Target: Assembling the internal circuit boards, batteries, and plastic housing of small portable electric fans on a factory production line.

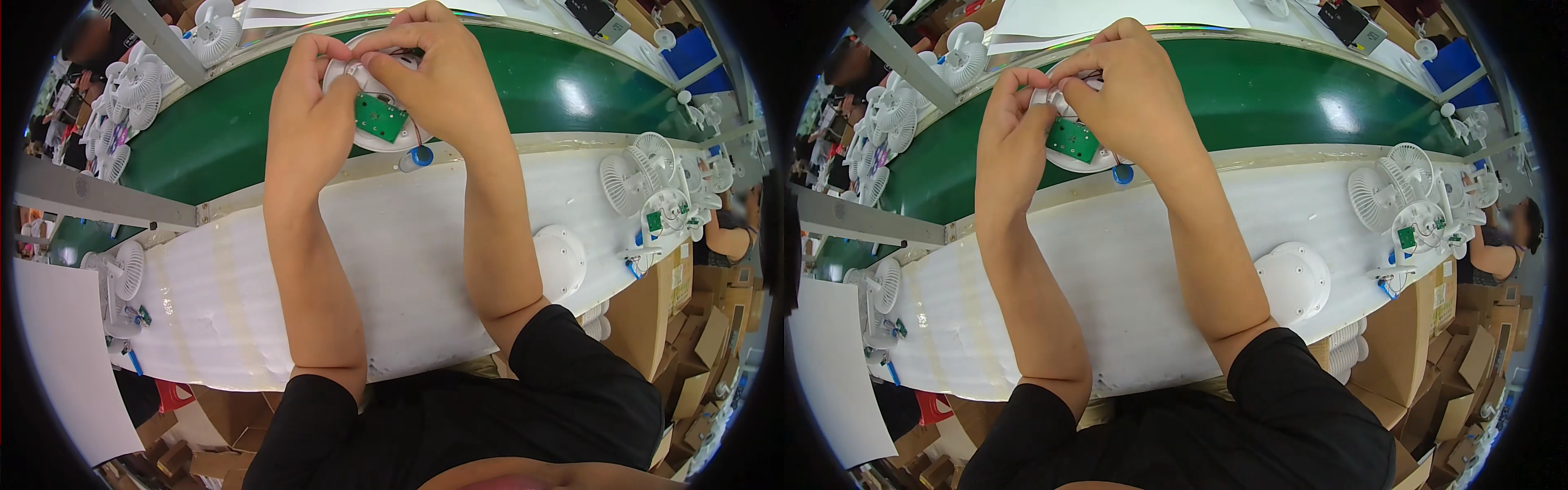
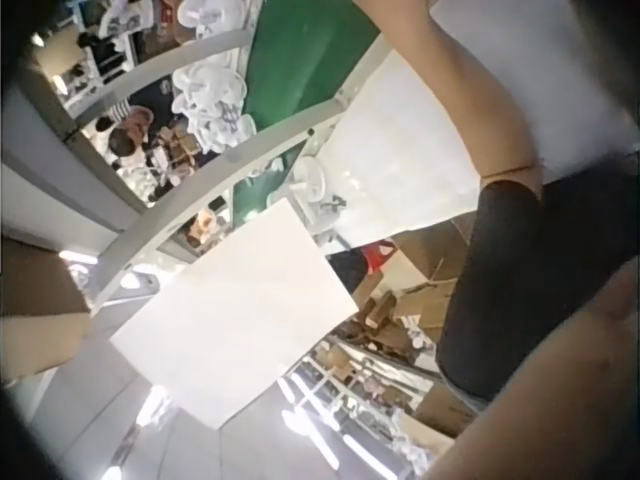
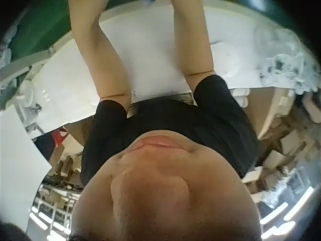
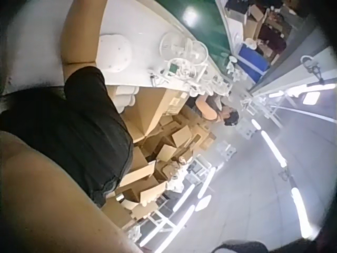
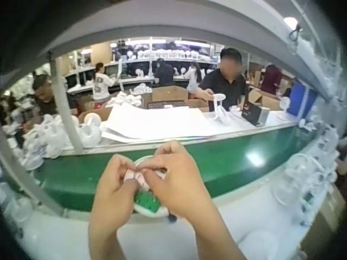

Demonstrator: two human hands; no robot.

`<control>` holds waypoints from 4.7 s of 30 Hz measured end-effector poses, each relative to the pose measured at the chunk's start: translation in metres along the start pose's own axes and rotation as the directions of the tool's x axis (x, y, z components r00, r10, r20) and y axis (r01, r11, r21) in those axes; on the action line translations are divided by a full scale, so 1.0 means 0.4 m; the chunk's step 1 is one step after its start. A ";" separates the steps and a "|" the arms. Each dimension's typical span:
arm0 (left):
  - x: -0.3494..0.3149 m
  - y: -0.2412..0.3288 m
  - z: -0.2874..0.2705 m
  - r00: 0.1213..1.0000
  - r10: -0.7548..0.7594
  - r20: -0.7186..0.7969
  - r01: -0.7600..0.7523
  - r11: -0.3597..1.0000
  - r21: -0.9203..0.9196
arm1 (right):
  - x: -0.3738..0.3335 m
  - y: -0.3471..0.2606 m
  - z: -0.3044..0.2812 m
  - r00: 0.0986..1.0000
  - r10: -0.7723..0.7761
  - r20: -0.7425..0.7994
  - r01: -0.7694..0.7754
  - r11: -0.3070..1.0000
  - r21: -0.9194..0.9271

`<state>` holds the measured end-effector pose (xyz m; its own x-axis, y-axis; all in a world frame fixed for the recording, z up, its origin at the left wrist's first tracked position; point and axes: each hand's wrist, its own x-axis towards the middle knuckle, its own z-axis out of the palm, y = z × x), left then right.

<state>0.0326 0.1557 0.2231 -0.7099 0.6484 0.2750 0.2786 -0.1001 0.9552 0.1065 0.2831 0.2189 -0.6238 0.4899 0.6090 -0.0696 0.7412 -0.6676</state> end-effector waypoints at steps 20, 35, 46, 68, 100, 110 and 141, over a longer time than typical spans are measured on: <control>0.003 -0.023 -0.044 0.954 -0.039 0.299 0.106 0.972 -0.210 | 0.008 0.034 -0.025 0.998 -0.055 0.041 0.051 0.995 0.087; 0.035 -0.096 0.060 0.953 0.097 -0.288 -0.036 0.977 0.210 | -0.009 0.128 -0.084 0.824 0.542 0.166 -0.566 0.789 0.238; 0.033 -0.194 0.043 0.958 0.218 -0.184 -0.108 0.875 0.472 | -0.040 0.291 0.137 0.732 0.601 0.320 -0.661 0.513 0.548; 0.070 -0.180 0.037 0.952 0.220 -0.212 -0.100 0.881 0.463 | -0.018 0.325 0.119 0.731 0.582 0.357 -0.586 0.268 0.764; 0.062 -0.227 -0.117 0.967 0.196 -0.166 -0.162 0.967 0.199 | -0.011 0.173 0.207 0.916 0.354 -0.191 -0.228 0.847 0.480; 0.030 0.031 -0.054 0.984 0.111 -0.141 -0.081 0.976 0.204 | 0.041 -0.045 -0.076 0.960 0.270 0.071 -0.271 0.836 0.477; 0.026 -0.035 -0.045 0.989 0.122 -0.079 -0.101 0.968 0.229 | 0.001 0.085 -0.092 0.920 0.133 0.367 -0.293 0.858 0.422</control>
<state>0.0097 0.1504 0.2145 -0.7194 0.5700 0.3971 0.4894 0.0101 0.8720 0.1326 0.3252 0.2122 -0.8695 0.3811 0.3143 -0.2057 0.2991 -0.9318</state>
